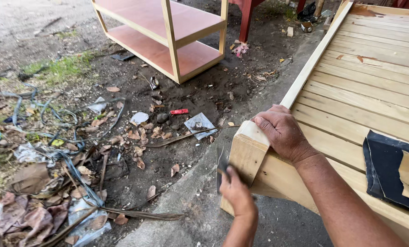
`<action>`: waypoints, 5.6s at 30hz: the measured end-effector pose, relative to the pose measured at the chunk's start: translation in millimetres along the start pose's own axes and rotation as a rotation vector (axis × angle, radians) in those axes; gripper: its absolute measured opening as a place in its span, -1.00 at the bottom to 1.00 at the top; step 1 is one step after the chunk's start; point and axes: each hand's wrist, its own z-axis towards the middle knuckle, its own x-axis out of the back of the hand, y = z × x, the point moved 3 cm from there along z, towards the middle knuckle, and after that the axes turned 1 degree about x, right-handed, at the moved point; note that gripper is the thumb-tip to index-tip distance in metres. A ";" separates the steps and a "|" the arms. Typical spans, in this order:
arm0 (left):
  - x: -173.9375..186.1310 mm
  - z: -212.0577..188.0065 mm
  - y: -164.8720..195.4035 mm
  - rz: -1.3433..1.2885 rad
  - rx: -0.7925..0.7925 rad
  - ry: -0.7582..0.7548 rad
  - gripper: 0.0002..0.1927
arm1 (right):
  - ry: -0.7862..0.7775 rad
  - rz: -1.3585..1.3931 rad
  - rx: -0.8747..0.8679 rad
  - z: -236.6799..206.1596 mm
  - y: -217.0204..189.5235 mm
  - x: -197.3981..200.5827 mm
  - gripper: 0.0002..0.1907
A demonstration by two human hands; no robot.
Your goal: The person sands the edges, rails, and legs of a slatted wooden furniture frame by hand using sheets of sandpaper, working around the frame section by section and steadying the wood with the other hand.
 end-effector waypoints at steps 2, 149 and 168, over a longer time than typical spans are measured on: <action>-30.7 -5.0 30.3 -0.172 -0.189 -0.171 -0.57 | 0.017 0.029 0.025 0.1 -0.7 -0.9 -0.74; -136.8 46.1 130.7 1.202 -0.454 -1.038 -0.68 | 0.890 0.015 -0.571 -82.6 -113.5 -86.6 -0.47; -131.8 41.2 142.3 1.099 -0.545 -1.043 -0.71 | 1.302 -0.323 -0.448 -124.6 -121.5 -108.7 -0.65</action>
